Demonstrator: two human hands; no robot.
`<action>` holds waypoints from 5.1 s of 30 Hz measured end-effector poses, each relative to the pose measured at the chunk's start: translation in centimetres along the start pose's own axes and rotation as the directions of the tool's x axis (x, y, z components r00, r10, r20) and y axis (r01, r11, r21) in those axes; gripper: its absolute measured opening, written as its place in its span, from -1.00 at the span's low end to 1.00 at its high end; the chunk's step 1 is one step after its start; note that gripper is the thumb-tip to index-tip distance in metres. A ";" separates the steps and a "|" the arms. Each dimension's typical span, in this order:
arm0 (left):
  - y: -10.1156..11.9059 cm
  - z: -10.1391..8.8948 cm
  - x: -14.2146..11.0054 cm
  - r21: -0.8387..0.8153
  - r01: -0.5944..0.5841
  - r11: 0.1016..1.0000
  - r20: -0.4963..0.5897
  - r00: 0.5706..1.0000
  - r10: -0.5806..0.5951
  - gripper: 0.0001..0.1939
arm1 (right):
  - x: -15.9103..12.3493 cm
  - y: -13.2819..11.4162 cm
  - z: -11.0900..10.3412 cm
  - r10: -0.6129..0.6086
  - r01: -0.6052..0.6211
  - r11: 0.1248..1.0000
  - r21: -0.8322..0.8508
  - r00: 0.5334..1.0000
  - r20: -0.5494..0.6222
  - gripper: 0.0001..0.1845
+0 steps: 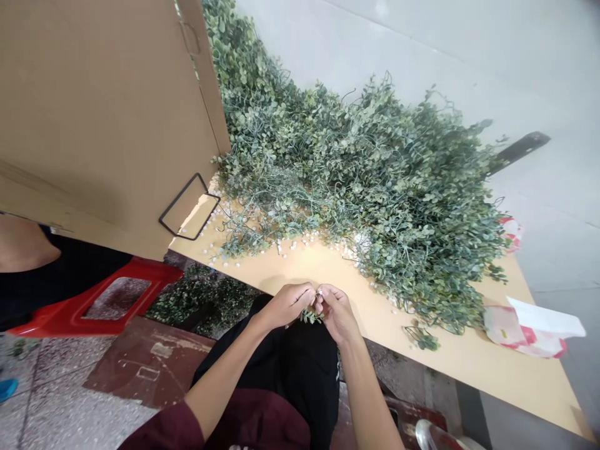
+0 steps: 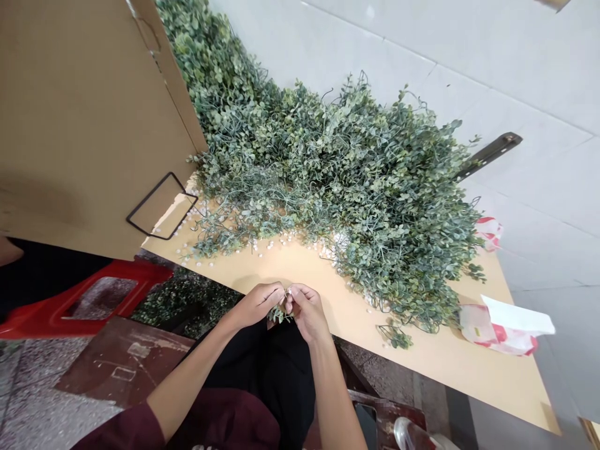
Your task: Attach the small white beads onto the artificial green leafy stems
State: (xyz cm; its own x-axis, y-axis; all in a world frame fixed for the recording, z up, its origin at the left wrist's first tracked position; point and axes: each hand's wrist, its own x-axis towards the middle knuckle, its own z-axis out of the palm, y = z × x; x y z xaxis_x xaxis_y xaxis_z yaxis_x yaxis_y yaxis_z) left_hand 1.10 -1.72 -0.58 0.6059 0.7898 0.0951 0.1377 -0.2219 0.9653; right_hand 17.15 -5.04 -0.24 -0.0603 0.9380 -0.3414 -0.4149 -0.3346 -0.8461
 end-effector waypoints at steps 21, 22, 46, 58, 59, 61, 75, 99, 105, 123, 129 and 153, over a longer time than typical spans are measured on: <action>0.0 -0.1 0.3 0.061 -0.018 0.998 -0.005 1.000 0.018 -0.65 | -0.1 0.6 0.2 -0.048 0.047 0.999 -0.019 0.999 -0.022 -0.72; 0.1 -0.1 0.3 0.075 -0.021 0.997 -0.009 1.000 0.021 -0.65 | -0.2 0.6 0.3 -0.053 0.052 0.998 -0.022 0.998 -0.033 -0.72; -0.3 0.3 0.4 0.106 0.007 0.994 -0.066 0.998 0.000 -0.65 | -0.7 2.2 1.3 -0.433 0.336 0.859 -0.386 0.879 -0.200 -0.85; 0.3 0.6 0.6 -0.031 0.050 0.998 -0.221 0.974 -0.056 -0.65 | 2.4 -6.0 -1.3 -0.530 0.265 0.145 -0.953 0.834 0.151 -0.72; 0.3 0.7 0.7 -0.051 0.074 0.996 -0.240 0.967 -0.085 -0.65 | 3.3 -6.9 -1.6 -0.499 0.200 0.034 -0.979 0.852 0.157 -0.71; 0.3 0.8 0.7 -0.103 0.120 0.987 -0.265 0.954 -0.143 -0.67 | 4.9 -8.2 -2.0 -0.409 0.064 -0.156 -0.986 0.904 0.123 -0.73; 0.7 0.4 1.1 -0.021 0.134 0.991 -0.342 0.930 -0.133 -0.79 | 4.6 -8.6 -1.6 -0.383 0.114 -0.064 -0.991 0.915 0.130 -0.88; -0.1 0.0 0.6 -0.188 0.035 0.982 -0.275 0.958 -0.086 -0.79 | 1.0 -0.7 -1.6 -0.297 0.323 0.797 -0.510 0.945 0.135 -0.77; -0.5 0.5 0.5 -0.182 0.050 0.982 -0.348 0.931 -0.112 -0.74 | 0.6 0.0 -1.3 -0.392 0.371 0.691 -0.621 0.913 0.110 -0.77; -0.6 0.5 0.6 -0.103 0.027 0.994 -0.351 0.934 -0.062 -0.77 | 0.5 0.2 -1.3 -0.435 0.385 0.567 -0.728 0.891 0.131 -0.82; -0.4 0.4 0.7 -0.088 0.029 0.996 -0.342 0.938 -0.058 -0.77 | 0.5 0.1 -1.2 -0.429 0.396 0.539 -0.744 0.889 0.162 -0.84; -0.1 0.0 0.8 0.002 -0.012 1.000 -0.225 0.974 0.012 -0.58 | 0.3 -0.6 -0.7 -0.405 0.438 0.364 -0.822 0.869 0.284 -0.84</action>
State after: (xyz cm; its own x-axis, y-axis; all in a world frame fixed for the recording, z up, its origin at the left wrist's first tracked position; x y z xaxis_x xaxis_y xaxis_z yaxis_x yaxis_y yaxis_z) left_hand 1.54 -1.04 -0.63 0.4155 0.8956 0.1590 0.1319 -0.2322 0.9637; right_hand 17.97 -4.65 -0.13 -0.1428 0.9764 0.1620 0.5684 0.2150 -0.7942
